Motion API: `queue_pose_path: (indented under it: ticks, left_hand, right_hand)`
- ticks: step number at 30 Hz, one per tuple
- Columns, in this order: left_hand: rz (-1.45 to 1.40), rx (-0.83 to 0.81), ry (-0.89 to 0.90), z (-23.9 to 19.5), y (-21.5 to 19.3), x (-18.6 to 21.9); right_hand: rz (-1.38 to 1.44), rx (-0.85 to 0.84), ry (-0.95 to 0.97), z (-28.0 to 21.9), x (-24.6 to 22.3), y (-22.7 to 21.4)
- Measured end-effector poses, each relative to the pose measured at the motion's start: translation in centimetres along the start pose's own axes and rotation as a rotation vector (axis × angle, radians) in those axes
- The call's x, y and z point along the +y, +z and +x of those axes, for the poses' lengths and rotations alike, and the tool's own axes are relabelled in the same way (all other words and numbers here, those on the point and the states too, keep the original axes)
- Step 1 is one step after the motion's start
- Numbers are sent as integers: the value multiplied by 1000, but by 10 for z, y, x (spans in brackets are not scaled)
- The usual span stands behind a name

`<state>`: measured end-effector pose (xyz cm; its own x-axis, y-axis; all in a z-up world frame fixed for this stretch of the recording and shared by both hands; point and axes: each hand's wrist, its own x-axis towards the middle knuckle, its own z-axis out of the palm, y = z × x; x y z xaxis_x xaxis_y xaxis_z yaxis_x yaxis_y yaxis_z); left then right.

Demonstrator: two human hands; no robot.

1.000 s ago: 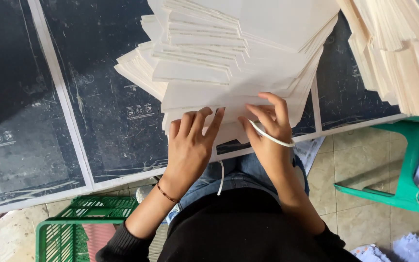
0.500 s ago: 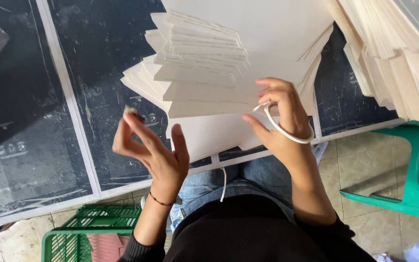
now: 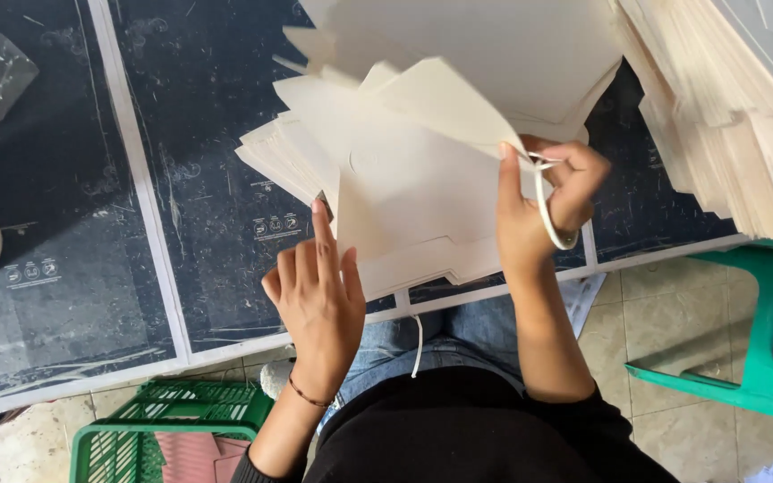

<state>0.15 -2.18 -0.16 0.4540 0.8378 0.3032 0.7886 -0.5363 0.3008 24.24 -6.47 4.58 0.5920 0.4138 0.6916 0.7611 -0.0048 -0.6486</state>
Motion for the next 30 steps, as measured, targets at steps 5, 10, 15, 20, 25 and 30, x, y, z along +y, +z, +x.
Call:
queue_pose_path:
  ticks: [5,10,15,20,25,30]
  left_hand:
    - [-115,-30,-30,-9,8,-7]
    - [-115,-7,-48,-4,7,-3]
    - [-122,-7,-54,-4,8,-3]
    - [-144,-16,-69,-3,9,-5]
    - [-134,-54,-14,-5,6,-7]
    - [-245,-56,64,-15,-6,-1]
  right_hand:
    - [-42,61,-76,21,11,-5]
    - [-112,199,-152,66,7,-12]
    - [-119,192,-308,95,23,-20]
    - [-66,315,-333,112,85,-36]
    - [-117,248,-370,108,56,-27]
    - [-167,211,-299,63,22,17]
